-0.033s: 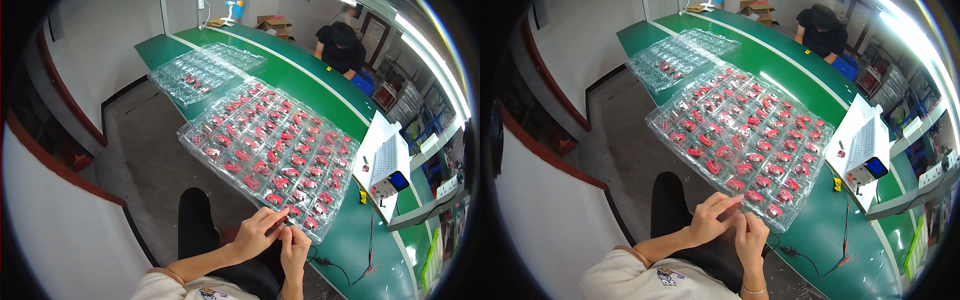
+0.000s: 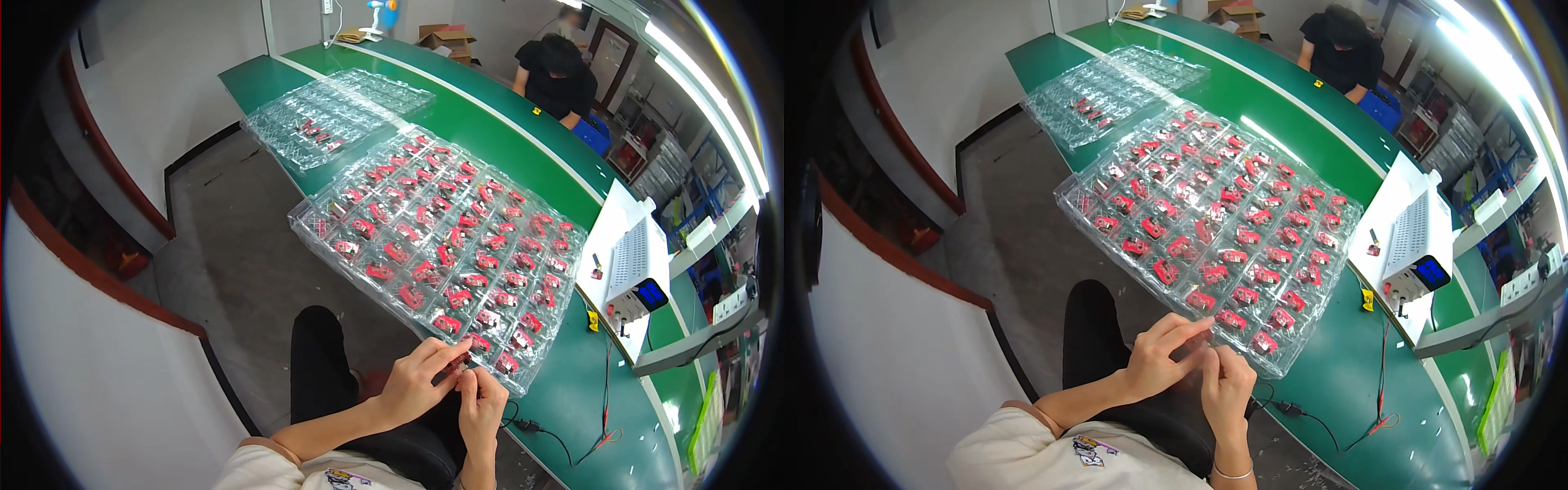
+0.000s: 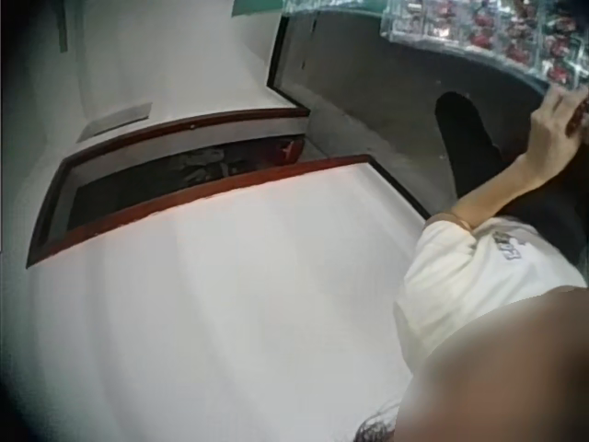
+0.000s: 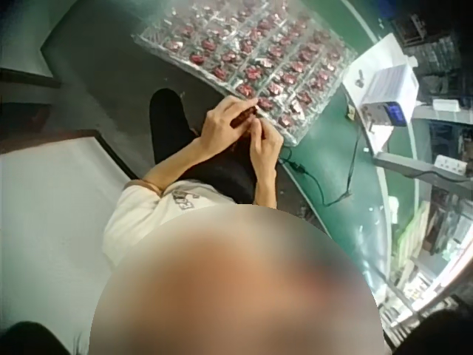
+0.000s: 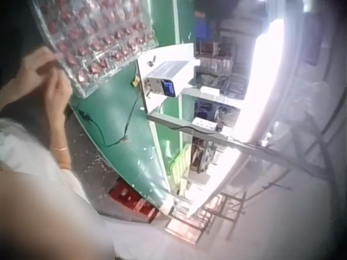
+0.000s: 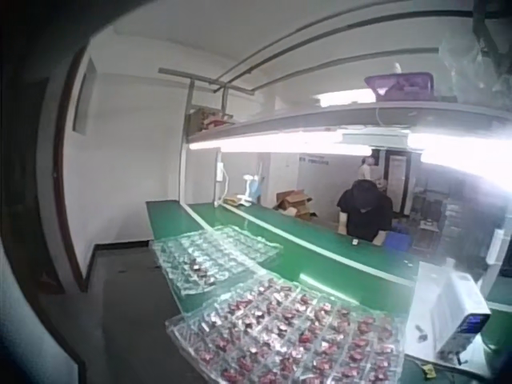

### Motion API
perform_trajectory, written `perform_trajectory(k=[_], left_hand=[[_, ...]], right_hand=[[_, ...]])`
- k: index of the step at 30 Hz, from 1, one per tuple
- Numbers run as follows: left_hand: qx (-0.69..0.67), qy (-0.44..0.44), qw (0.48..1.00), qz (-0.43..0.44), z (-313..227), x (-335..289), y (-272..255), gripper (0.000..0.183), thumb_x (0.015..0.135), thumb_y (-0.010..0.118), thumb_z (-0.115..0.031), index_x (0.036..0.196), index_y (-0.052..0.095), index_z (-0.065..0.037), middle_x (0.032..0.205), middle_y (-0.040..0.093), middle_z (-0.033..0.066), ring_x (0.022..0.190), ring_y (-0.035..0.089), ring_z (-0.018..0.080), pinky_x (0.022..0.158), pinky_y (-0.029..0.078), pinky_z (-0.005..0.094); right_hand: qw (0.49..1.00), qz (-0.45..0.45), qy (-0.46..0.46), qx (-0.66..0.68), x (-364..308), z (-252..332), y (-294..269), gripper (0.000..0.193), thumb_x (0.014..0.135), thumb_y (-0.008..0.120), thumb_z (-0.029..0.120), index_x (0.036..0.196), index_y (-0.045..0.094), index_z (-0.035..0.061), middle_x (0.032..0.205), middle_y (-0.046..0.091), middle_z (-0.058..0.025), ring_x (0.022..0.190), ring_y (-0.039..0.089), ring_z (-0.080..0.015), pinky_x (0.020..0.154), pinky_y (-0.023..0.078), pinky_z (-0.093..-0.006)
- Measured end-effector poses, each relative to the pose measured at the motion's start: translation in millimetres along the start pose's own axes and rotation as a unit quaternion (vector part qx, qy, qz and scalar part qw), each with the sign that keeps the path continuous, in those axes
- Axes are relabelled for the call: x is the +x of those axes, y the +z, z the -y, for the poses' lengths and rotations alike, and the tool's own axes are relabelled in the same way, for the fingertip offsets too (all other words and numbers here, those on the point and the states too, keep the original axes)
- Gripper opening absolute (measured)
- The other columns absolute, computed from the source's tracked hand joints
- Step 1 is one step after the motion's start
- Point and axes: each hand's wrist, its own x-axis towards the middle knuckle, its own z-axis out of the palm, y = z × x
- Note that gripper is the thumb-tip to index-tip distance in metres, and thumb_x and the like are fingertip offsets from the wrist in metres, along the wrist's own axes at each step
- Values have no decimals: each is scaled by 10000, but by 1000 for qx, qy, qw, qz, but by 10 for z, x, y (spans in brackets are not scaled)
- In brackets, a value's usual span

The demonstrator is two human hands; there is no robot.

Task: The person tests small electronic components by hand, using test probes connected to a DC power supply.

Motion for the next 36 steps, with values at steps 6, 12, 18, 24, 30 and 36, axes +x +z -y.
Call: perform_trajectory(k=[6, 12, 18, 24, 30, 36], left_hand=[[-16, 3, 999, 35, 32, 79, -98, 482, 642, 707, -4, 1105, 588, -69, 869, 579, 85, 714, 591, 198, 644, 488, 294], [-42, -11, 998, 46, 98, 124, -130, 494, 627, 695, 10, 1101, 596, -87, 848, 585, 81, 743, 593, 223, 655, 485, 315], [-64, -32, 995, 62, 80, 108, -57, 483, 630, 717, -7, 1095, 603, -74, 831, 600, 61, 718, 600, 174, 645, 479, 277], [-95, -53, 992, 63, 64, 87, -50, 473, 633, 716, -5, 1089, 609, -63, 824, 610, 58, 722, 599, 150, 646, 476, 267], [-94, -58, 992, 62, 114, 43, -20, 471, 637, 708, 1, 1092, 597, -49, 852, 581, 78, 738, 574, 169, 674, 469, 277], [-40, 27, 993, 107, 50, 80, -31, 454, 678, 658, 41, 1118, 587, -50, 929, 576, 91, 783, 579, 188, 682, 483, 283]], right_hand=[[1000, 29, 0, -1, 57, 84, -36, 231, 876, 502, 73, 672, 535, -28, 561, 509, -75, 499, 429, -109, 469, 337, -264], [998, 11, -42, -55, 93, 150, -51, 156, 778, 631, 109, 712, 515, 28, 557, 463, -93, 503, 447, -265, 491, 351, -358], [992, -1, -73, -102, 58, 139, -82, 168, 766, 636, 107, 690, 496, 53, 533, 449, -63, 470, 438, -234, 473, 348, -346], [992, -4, -70, -102, 37, 184, -99, 173, 765, 635, 113, 681, 495, 53, 538, 459, -63, 483, 464, -232, 483, 366, -341], [992, -7, -66, -108, 39, 161, -110, 169, 778, 626, 166, 693, 531, 55, 581, 513, -77, 544, 531, -259, 520, 411, -359], [993, -43, -76, -83, 31, 90, -99, 168, 754, 637, 128, 658, 521, 53, 533, 471, -68, 485, 468, -237, 475, 373, -344]])
